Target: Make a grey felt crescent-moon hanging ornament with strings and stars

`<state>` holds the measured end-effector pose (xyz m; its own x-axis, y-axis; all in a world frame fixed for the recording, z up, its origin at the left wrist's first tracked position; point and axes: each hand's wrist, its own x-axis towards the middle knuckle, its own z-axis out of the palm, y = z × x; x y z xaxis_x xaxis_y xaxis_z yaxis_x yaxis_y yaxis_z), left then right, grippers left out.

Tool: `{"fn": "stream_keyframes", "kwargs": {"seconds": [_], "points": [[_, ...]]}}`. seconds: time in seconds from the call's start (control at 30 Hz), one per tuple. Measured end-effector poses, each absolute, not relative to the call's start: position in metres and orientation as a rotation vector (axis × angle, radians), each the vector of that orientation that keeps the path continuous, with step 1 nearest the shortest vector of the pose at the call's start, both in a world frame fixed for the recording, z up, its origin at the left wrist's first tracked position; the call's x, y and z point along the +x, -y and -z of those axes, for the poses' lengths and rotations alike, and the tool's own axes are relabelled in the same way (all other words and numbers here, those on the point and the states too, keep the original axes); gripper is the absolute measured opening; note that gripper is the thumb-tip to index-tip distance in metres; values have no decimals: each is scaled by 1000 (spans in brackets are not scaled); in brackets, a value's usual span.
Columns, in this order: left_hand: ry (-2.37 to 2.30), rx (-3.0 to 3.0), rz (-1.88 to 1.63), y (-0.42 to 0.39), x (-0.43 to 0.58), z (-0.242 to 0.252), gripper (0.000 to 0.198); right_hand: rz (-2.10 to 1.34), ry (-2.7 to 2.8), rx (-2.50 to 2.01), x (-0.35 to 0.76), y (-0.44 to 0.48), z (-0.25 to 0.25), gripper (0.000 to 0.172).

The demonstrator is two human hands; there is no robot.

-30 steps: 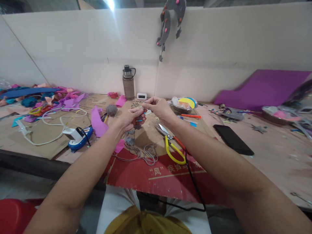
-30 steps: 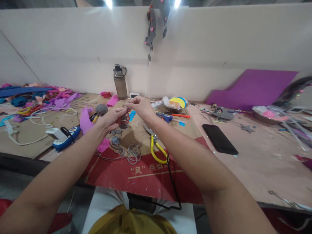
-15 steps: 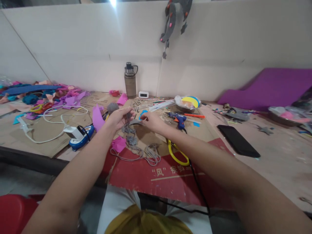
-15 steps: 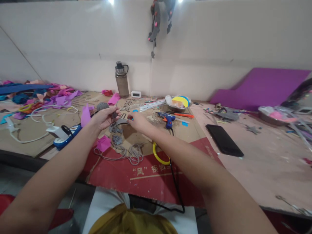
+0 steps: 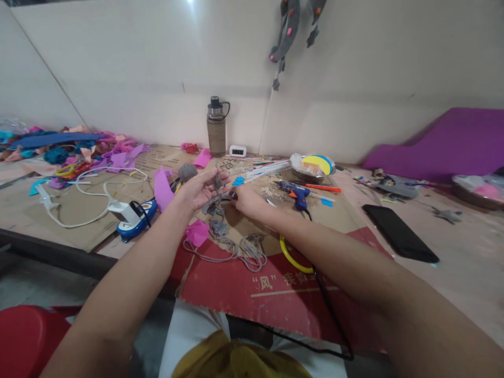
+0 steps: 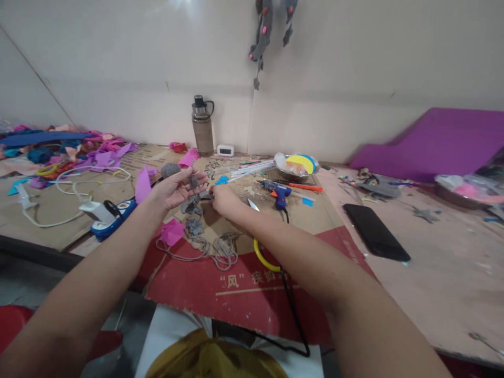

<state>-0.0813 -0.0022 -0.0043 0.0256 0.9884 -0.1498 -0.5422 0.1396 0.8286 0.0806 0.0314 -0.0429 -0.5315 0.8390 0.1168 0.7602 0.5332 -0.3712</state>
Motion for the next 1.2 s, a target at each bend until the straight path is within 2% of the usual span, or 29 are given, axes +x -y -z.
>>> {"fn": "stream_keyframes", "kwargs": {"seconds": [0.23, 0.47, 0.67, 0.73, 0.8, 1.03, 1.2], "points": [[-896, 684, -1331, 4, -79, 2, 14, -416, 2425, -1419, 80, -34, 45, 25], [-901, 675, -1383, -1, -87, 7, 11, -322, 2408, -1491, 87, -17, 39, 32], [-960, 704, -1409, -4, -89, 8, 9, -427, 2470, -1432, 100, -13, 33, 11], [-975, 726, -1382, -2, -85, 7, 8, -504, 2407, -1363, 105, -15, 27, 9], [-972, 755, -1330, 1, -80, 5, 7, -646, 2250, -1269, 109, -18, 19, 15], [-945, 873, -1132, 10, -59, 9, 10, -1343, 1694, -855, 109, -20, 9, 27], [-932, 917, -1071, 14, -49, 12, 11, -1464, 1573, -842, 102, -17, 9, 27]]}}
